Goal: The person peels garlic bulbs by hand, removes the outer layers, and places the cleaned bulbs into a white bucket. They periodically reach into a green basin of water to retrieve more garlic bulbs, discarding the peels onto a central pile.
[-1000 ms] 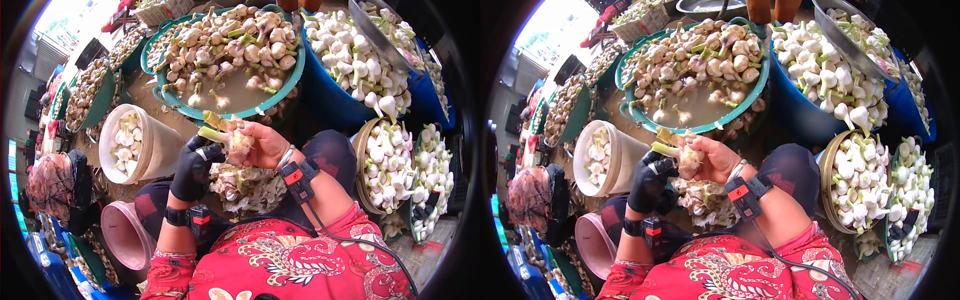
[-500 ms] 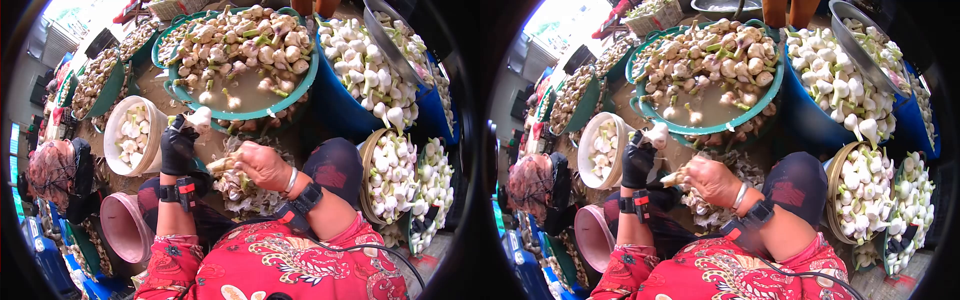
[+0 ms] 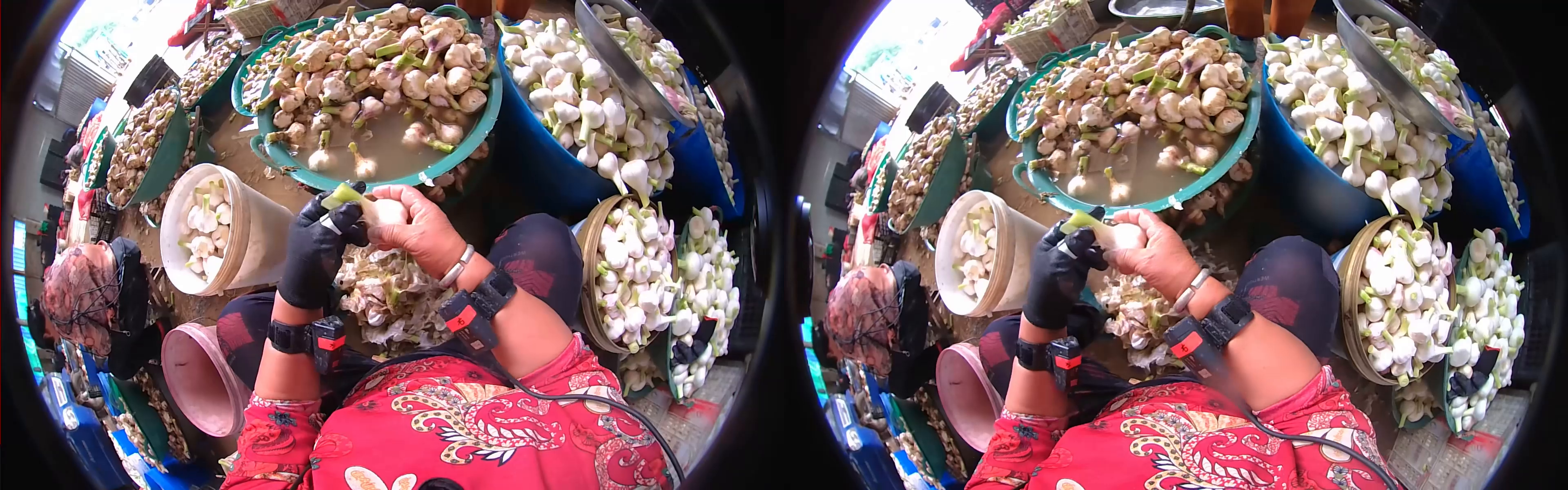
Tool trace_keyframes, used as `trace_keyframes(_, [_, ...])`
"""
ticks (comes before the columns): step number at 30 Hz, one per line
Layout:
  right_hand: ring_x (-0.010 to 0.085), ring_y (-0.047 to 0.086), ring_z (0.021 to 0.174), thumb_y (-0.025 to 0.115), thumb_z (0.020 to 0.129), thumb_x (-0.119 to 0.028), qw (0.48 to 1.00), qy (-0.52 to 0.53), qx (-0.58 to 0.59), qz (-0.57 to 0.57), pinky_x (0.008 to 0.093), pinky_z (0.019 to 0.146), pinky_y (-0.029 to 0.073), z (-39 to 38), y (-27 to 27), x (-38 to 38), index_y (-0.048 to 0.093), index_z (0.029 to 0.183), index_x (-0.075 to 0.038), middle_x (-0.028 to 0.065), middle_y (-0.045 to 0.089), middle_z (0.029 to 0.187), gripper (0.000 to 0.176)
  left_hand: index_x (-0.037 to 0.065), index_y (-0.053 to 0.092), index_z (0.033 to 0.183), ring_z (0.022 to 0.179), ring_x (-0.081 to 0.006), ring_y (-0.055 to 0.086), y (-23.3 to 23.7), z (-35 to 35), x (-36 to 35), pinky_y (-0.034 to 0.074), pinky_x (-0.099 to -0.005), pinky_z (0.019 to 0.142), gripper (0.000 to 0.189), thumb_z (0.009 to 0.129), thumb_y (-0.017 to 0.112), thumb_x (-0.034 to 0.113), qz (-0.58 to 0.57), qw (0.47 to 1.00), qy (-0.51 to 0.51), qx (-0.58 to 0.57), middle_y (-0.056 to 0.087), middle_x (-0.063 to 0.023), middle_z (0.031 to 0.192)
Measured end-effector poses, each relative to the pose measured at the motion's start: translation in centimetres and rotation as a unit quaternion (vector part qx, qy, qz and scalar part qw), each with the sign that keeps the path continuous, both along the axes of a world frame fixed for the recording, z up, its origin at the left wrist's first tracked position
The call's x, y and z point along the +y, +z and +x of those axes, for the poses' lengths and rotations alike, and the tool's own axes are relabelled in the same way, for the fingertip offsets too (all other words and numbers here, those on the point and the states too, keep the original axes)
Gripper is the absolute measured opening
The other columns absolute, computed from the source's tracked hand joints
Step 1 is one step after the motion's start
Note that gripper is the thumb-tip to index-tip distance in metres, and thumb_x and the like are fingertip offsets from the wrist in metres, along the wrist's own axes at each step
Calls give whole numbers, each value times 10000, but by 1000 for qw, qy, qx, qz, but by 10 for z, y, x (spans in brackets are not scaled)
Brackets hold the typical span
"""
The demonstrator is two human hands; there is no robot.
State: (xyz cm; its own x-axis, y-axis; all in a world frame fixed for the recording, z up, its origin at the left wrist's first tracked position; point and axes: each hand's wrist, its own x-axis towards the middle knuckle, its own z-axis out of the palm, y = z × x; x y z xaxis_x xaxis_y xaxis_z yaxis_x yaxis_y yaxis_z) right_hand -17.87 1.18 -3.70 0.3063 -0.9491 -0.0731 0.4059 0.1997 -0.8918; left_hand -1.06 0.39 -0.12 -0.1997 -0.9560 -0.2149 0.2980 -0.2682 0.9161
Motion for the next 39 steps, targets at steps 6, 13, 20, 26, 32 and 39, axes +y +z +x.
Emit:
trace_keyframes(6, [164,610,844,664,793,-37,995,1,-78,64,305,737,523,-3,-7,1,443,1270,-30,87,580,1058,525,-17,609,1012,654,-137,588,0,1,0,480,-267,623,209,839,594,99,-12,999,-5,-36,631,-67,818])
trace_keyframes(13, [195,607,937,671,722,-62,959,87,-262,69,328,776,522,-8,2,0,500,1230,-39,96,595,1105,537,55,565,983,669,-102,516,-11,13,11,431,-237,582,169,865,543,174,21,994,-20,107,569,-18,789])
trace_keyframes(20, [145,601,853,626,706,-1,969,147,-194,40,264,730,485,-15,7,-3,526,1199,-20,82,622,1022,503,44,573,863,620,-121,548,8,18,13,451,-242,564,137,854,532,174,-88,980,-30,-176,571,-22,724])
trace_keyframes(26, [132,577,932,555,700,-34,982,177,-73,9,233,780,449,-17,8,-2,493,1220,6,82,596,1074,525,-23,605,1022,669,-118,570,14,14,3,471,-243,620,232,839,553,110,-136,974,-35,-177,615,-38,796])
trace_keyframes(32, [166,593,992,617,692,-46,952,188,-242,-5,300,869,468,-14,13,3,474,1243,13,103,594,1104,573,-19,627,894,754,-167,610,-27,18,0,479,-266,660,114,813,547,-16,-397,821,-8,-411,635,-88,838])
trace_keyframes(39, [222,625,952,727,764,-184,944,178,-276,16,345,839,507,-21,18,2,464,1248,15,135,611,1079,586,-3,601,965,650,-194,614,-55,55,-5,497,-305,594,165,803,600,28,-143,916,14,-374,628,-95,765])
